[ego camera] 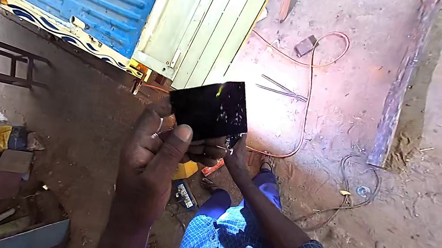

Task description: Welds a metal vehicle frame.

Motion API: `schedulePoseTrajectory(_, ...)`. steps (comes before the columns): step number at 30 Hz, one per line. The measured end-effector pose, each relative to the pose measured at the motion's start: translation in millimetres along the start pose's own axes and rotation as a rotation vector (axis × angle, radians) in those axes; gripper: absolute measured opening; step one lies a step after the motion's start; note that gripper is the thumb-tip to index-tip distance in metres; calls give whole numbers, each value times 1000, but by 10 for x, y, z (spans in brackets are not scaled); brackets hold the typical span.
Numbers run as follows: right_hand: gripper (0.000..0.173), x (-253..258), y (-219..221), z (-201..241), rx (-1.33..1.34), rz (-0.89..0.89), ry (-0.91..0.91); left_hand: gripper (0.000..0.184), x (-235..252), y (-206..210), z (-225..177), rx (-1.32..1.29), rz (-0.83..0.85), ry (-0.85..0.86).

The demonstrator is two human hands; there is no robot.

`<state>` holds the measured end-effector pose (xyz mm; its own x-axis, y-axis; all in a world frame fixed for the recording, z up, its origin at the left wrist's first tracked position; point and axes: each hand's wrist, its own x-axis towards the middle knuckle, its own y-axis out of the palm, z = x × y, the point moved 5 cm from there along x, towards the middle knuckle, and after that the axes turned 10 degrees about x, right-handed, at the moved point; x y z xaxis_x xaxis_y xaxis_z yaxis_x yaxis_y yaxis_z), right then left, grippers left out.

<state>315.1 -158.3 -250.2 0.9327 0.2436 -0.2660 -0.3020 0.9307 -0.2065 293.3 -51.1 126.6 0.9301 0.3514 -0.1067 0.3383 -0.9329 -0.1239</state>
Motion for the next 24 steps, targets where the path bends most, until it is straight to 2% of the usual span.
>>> schedulePoseTrajectory(5,88,1,56,-165,25,10,117,35,-49,77,92,48,34,-57)
schedulePoseTrajectory(7,91,-32,27,-117,73,42,163,40,-49,91,119,40,73,-71)
schedulePoseTrajectory(10,86,-89,-62,44,150,117,240,43,-57,94,176,78,63,-101)
schedulePoseTrajectory(13,83,-138,-1,-106,174,62,165,37,-46,118,215,87,96,-88)
schedulePoseTrajectory(15,82,-147,3,-148,195,86,174,30,-42,133,238,107,86,-90)
schedulePoseTrajectory(17,80,-67,67,-251,208,46,200,32,-35,150,263,104,88,-116)
schedulePoseTrajectory(18,75,-77,31,-167,248,49,212,32,-28,157,275,99,87,-113)
schedulePoseTrajectory(20,76,-168,-88,49,360,62,192,30,-14,168,299,73,100,-91)
schedulePoseTrajectory(22,77,-177,-89,39,431,7,148,31,0,170,325,71,113,-60)
schedulePoseTrajectory(24,75,-214,-117,90,455,75,262,33,20,173,306,104,111,-71)
